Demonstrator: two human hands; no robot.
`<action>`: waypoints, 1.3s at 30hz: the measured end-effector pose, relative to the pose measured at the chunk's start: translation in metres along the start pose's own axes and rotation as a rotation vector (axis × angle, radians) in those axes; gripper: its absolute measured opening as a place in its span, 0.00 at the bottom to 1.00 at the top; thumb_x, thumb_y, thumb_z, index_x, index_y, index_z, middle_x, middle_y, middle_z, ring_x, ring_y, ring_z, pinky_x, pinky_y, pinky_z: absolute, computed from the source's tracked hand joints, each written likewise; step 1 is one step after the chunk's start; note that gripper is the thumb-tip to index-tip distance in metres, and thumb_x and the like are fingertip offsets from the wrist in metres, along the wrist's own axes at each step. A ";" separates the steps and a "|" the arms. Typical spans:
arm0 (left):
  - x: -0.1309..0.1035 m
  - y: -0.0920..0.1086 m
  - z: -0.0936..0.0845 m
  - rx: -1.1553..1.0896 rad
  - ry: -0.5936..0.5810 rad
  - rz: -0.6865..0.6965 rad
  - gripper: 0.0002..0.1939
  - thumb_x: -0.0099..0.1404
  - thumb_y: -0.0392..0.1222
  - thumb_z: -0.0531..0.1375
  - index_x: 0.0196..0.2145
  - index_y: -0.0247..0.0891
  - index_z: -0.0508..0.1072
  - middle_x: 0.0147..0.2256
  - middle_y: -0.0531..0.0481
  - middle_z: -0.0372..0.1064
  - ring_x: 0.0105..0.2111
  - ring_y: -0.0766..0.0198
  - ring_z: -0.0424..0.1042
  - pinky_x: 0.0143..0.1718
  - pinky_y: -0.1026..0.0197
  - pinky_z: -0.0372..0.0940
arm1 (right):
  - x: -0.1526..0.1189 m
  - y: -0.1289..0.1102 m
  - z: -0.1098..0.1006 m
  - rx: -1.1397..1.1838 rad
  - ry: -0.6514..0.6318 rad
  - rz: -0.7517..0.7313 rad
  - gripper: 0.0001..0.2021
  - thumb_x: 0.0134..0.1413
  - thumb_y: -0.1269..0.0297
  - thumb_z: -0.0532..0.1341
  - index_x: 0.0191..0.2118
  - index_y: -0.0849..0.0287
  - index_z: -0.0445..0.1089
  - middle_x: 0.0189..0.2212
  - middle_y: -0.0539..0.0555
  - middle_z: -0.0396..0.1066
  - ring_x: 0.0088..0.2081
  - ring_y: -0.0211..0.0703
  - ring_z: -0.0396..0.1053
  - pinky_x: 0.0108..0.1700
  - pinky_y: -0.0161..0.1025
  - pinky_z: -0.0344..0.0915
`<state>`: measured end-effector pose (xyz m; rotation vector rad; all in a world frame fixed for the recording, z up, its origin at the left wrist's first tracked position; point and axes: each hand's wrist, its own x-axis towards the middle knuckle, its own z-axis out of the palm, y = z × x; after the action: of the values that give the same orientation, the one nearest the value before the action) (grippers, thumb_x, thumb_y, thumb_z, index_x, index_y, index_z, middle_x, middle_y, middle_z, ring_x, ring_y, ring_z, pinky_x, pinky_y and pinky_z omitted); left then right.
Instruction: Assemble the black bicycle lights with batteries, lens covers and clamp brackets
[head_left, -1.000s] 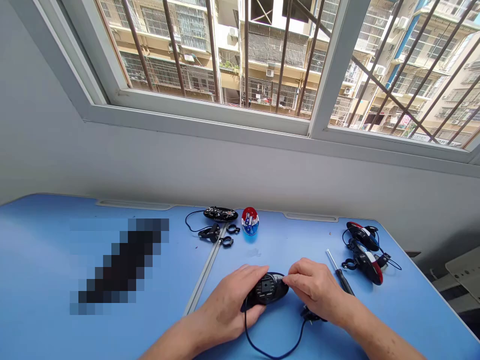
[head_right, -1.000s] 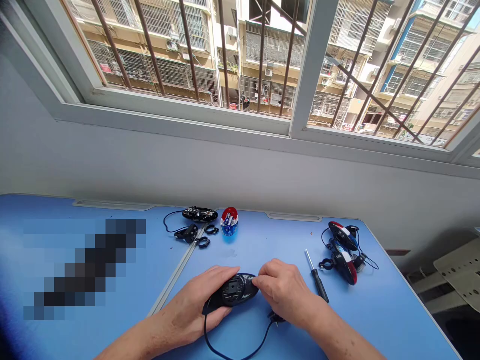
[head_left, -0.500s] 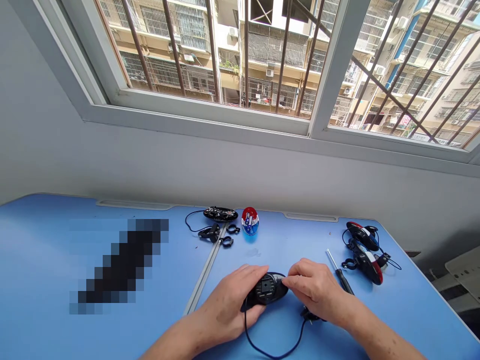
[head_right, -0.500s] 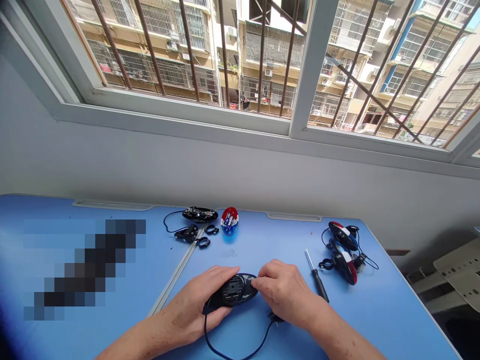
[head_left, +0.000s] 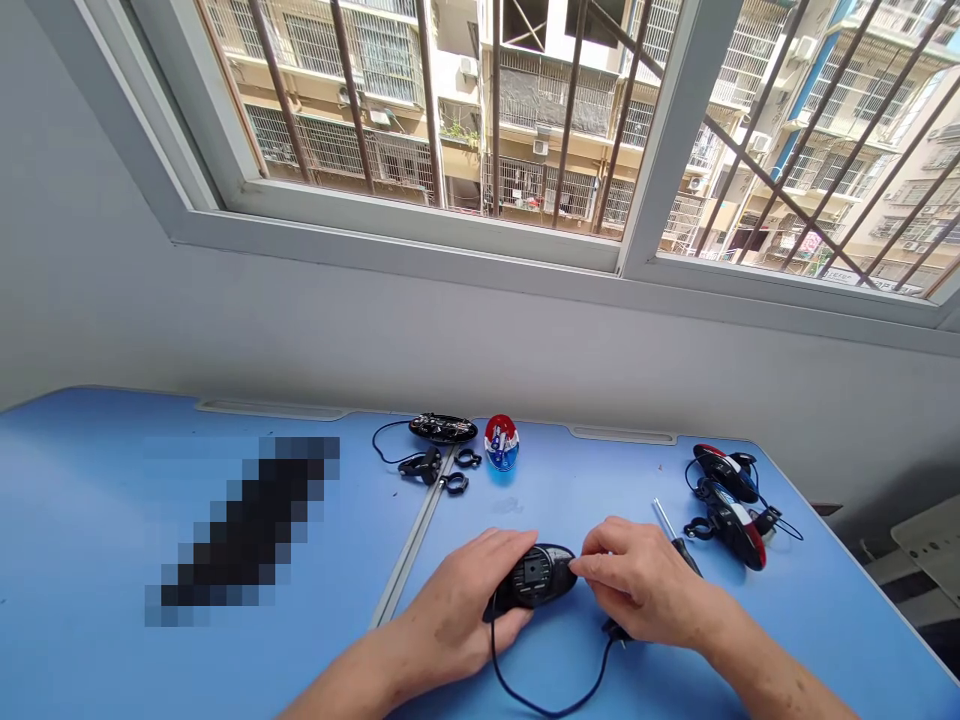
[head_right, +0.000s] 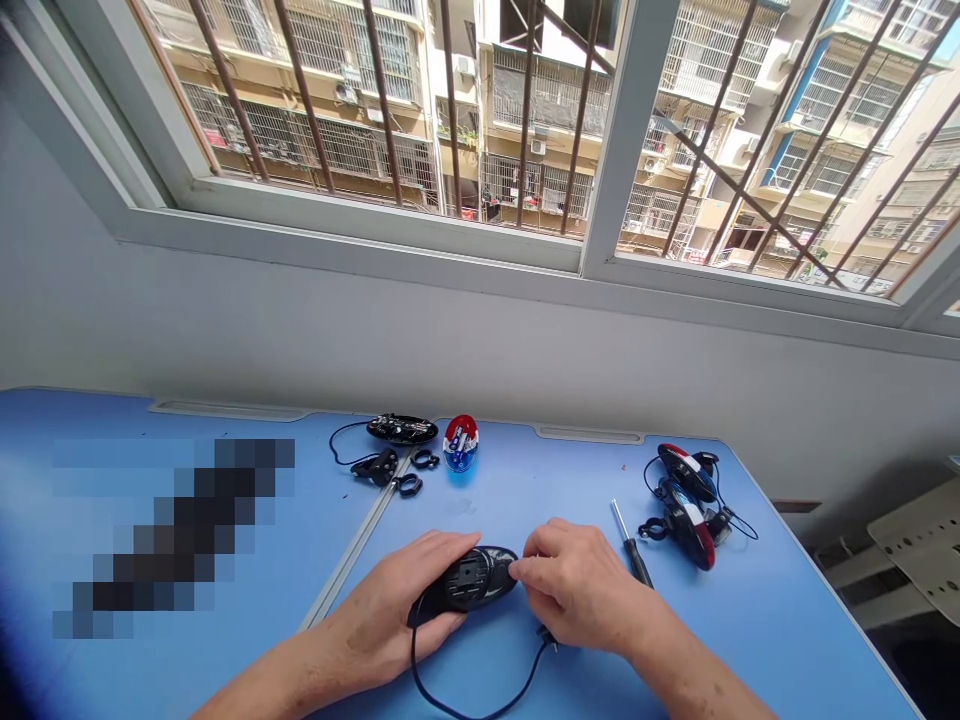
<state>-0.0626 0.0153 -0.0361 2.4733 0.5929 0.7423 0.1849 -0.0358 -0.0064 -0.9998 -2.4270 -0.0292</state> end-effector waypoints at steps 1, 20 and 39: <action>0.000 -0.001 0.001 -0.002 0.004 0.002 0.29 0.58 0.30 0.58 0.57 0.42 0.60 0.46 0.45 0.71 0.42 0.54 0.71 0.44 0.54 0.68 | 0.000 0.002 0.000 0.000 0.020 0.004 0.15 0.56 0.76 0.53 0.43 0.56 0.72 0.31 0.54 0.74 0.28 0.40 0.68 0.28 0.34 0.62; -0.006 -0.011 0.005 0.005 -0.015 0.004 0.36 0.56 0.31 0.59 0.61 0.46 0.55 0.54 0.44 0.66 0.51 0.50 0.67 0.52 0.49 0.66 | -0.007 0.021 0.005 -0.153 -0.122 0.304 0.07 0.55 0.74 0.61 0.36 0.56 0.74 0.34 0.53 0.75 0.32 0.42 0.73 0.29 0.33 0.62; -0.008 -0.009 0.008 0.012 -0.085 -0.136 0.45 0.53 0.31 0.64 0.64 0.48 0.50 0.59 0.42 0.59 0.56 0.45 0.63 0.55 0.45 0.63 | 0.002 -0.018 0.000 0.004 -0.210 0.261 0.05 0.59 0.71 0.58 0.37 0.58 0.71 0.26 0.53 0.73 0.29 0.42 0.69 0.30 0.35 0.60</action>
<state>-0.0663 0.0158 -0.0499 2.4337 0.7270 0.5804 0.1717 -0.0481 -0.0029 -1.3699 -2.4573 0.1794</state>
